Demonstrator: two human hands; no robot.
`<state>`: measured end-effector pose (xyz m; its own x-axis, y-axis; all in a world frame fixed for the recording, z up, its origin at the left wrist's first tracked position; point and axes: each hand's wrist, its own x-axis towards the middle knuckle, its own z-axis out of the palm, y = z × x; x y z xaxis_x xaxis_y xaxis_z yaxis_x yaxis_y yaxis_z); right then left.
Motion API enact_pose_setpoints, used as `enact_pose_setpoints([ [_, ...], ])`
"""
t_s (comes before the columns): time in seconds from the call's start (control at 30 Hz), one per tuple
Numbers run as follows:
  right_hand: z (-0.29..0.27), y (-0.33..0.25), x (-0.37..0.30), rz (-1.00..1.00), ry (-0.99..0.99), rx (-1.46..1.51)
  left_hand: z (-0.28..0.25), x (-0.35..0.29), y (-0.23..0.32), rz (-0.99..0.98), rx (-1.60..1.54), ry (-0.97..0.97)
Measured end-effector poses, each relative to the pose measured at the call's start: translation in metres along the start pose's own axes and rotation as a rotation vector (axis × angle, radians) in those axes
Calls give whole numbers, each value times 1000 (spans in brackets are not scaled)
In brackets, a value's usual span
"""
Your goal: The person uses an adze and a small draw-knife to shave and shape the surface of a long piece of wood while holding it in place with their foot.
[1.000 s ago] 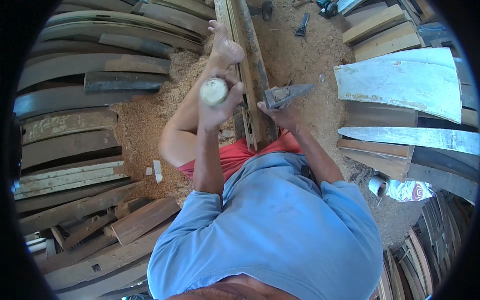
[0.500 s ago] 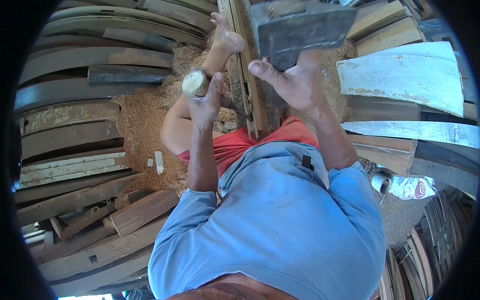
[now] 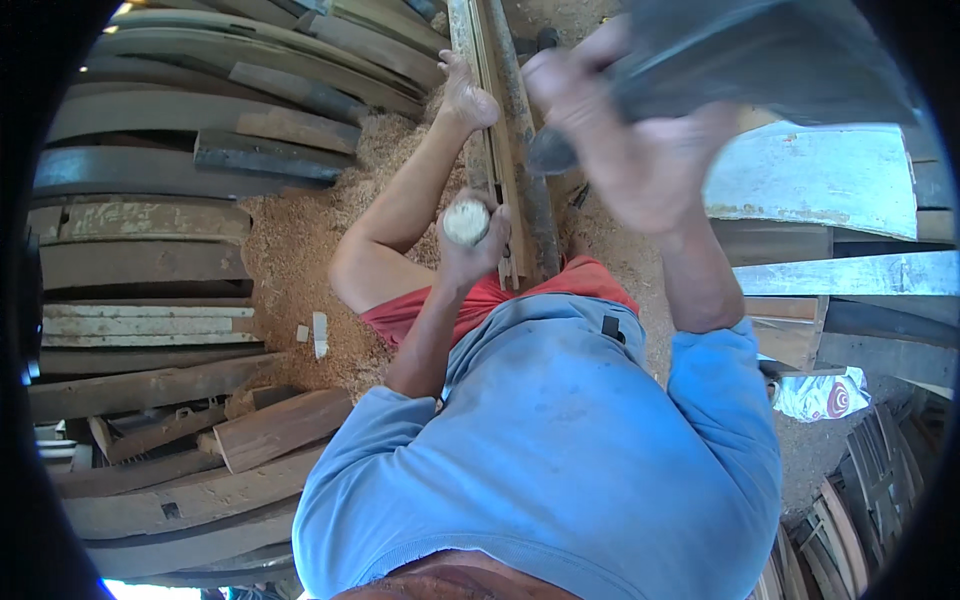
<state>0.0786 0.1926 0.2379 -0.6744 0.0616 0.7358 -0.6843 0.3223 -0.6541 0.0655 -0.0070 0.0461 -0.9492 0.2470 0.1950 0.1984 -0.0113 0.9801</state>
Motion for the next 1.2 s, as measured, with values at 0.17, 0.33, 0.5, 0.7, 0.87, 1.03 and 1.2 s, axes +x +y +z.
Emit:
enact_pose_setpoints([
  [0.17,15,26,-34,152,-696,-686,-8,-4,-2,90,14,-4],
  [0.33,0,8,-12,208,-411,-492,-10,-10,-13,82,-47,-4],
  [0.5,1,-28,21,97,87,-48,-27,63,-11,-233,-96,85],
  [0.7,-15,-29,25,-89,192,78,18,-14,3,333,1,131],
  [0.87,-10,-34,-1,-67,53,72,-20,-31,-16,63,-6,77],
  [1.03,-5,-29,-2,-165,29,34,-10,33,-15,-16,-37,146],
  [1.2,-11,-23,-7,-112,29,41,-6,-24,-15,83,-138,95],
])
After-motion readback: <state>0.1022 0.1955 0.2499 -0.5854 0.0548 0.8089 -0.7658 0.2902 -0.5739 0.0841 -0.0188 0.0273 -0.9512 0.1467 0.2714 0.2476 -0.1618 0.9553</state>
